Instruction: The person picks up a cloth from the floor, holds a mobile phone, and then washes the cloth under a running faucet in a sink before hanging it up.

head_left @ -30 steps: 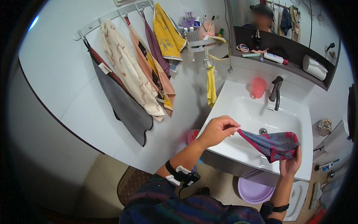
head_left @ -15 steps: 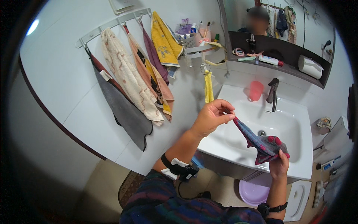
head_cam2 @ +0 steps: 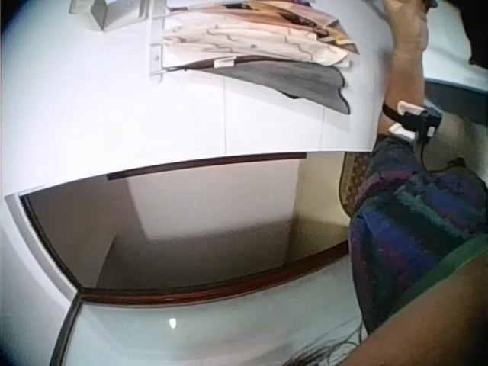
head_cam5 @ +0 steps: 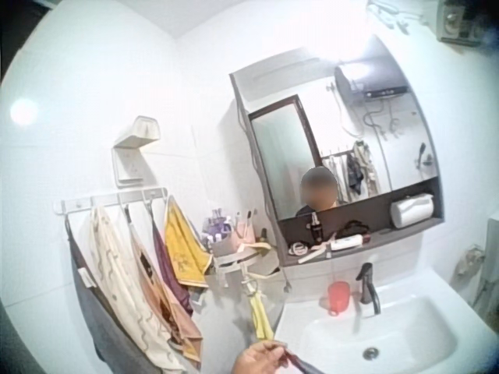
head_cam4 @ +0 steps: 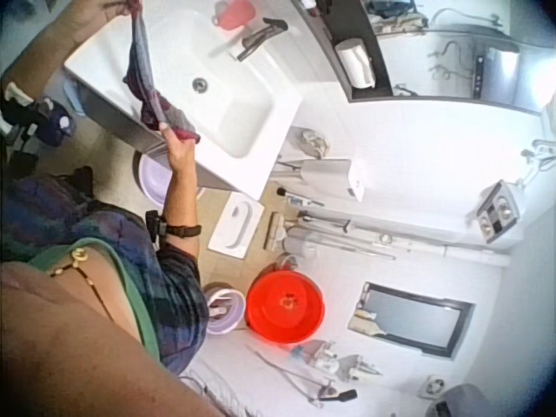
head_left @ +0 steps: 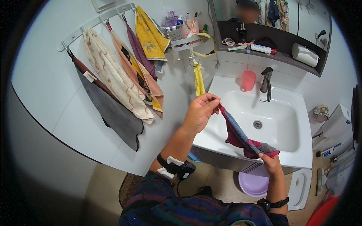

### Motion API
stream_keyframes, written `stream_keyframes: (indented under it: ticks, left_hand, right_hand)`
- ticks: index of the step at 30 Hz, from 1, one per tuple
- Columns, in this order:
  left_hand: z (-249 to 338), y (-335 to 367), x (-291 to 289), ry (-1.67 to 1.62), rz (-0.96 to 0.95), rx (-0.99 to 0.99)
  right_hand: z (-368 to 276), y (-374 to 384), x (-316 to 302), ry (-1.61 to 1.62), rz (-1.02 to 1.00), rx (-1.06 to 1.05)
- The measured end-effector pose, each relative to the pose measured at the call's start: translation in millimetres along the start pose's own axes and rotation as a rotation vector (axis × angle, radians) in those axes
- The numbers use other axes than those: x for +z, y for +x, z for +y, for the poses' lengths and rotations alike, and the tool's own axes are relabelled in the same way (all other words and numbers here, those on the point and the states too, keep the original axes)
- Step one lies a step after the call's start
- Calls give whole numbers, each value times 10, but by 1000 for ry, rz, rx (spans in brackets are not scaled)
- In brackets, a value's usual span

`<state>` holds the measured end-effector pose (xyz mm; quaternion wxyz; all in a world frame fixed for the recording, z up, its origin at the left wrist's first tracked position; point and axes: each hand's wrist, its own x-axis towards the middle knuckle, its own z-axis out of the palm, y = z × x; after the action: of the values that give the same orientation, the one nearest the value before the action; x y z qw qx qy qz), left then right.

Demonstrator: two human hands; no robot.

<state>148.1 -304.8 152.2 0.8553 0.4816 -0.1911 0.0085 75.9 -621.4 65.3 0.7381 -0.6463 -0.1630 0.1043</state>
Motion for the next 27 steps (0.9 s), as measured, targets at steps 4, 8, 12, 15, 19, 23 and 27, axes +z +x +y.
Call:
stream_keyframes:
  ticks: [4,8,12,15,19,23,27]
  left_hand:
    - [58,-3,22,26,5,29]
    - [179,-46,-48,131,96,62]
    - [315,13,-93,232,230,167]
    - [571,92,-105,277,332,232]
    - [1022,158,-166,387,348,330]
    - [1246,242,-76,381,293,291]
    - [1363,292,-134,504,273,135]
  right_hand:
    - [47,-28,117,-1,-46,39]
    - [108,-10,199,-38,-137,77]
    - [113,55,264,-85,-114,5]
    - [112,105,340,20,-139,39]
    - [287,176,366,25,-318,87]
    - [466,124,399,124,-335,97]
    - [505,99,348,82,-335,137]
